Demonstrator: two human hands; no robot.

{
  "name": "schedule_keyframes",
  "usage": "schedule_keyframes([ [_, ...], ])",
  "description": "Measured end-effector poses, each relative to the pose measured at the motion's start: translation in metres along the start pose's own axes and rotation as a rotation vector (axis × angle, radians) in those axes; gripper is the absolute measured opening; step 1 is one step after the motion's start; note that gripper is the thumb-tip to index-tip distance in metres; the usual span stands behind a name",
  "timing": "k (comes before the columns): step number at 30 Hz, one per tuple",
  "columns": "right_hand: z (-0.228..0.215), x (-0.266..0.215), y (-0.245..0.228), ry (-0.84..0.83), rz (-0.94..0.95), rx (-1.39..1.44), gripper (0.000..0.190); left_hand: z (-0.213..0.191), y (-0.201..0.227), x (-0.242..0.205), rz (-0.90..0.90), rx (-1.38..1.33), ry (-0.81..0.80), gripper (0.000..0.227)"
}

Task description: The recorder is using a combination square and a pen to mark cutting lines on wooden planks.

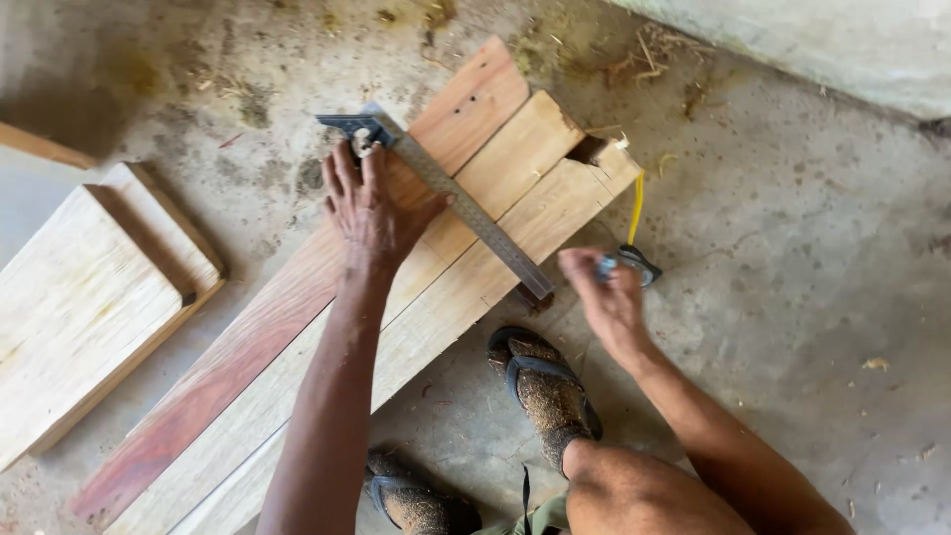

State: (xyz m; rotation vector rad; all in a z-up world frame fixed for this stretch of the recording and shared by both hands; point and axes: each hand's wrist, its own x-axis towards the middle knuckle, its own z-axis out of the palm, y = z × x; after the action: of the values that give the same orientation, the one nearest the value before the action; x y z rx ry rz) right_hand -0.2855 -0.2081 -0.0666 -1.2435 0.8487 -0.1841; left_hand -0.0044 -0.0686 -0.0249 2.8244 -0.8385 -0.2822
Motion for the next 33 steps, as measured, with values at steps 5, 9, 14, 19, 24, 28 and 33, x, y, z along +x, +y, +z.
schedule_keyframes([
  [5,0.002,0.037,-0.044,0.052,-0.446,-0.016,0.041,-0.003,0.002,-0.003,-0.005,-0.006,-0.030,0.113],
  [9,0.033,0.077,-0.079,-0.030,-0.391,-0.231,0.031,-0.007,0.008,0.003,-0.012,-0.010,-0.035,0.113],
  [14,0.051,0.092,-0.088,-0.169,-0.559,-0.263,0.009,-0.012,0.009,0.002,-0.057,-0.009,-0.068,0.114],
  [19,0.039,0.085,-0.085,-0.146,-0.657,-0.327,0.010,-0.009,0.008,-0.005,-0.034,-0.023,-0.093,0.110],
  [24,0.014,0.079,-0.099,-0.074,-0.625,-0.264,0.014,-0.014,0.012,0.000,-0.044,-0.020,-0.092,0.110],
  [28,-0.007,0.063,-0.109,-0.014,-0.598,-0.243,0.014,-0.016,0.014,0.001,-0.060,-0.011,-0.122,0.111],
  [33,-0.041,0.051,-0.111,0.088,-0.598,-0.205,0.016,-0.005,0.007,0.003,-0.041,-0.009,-0.117,0.113],
])
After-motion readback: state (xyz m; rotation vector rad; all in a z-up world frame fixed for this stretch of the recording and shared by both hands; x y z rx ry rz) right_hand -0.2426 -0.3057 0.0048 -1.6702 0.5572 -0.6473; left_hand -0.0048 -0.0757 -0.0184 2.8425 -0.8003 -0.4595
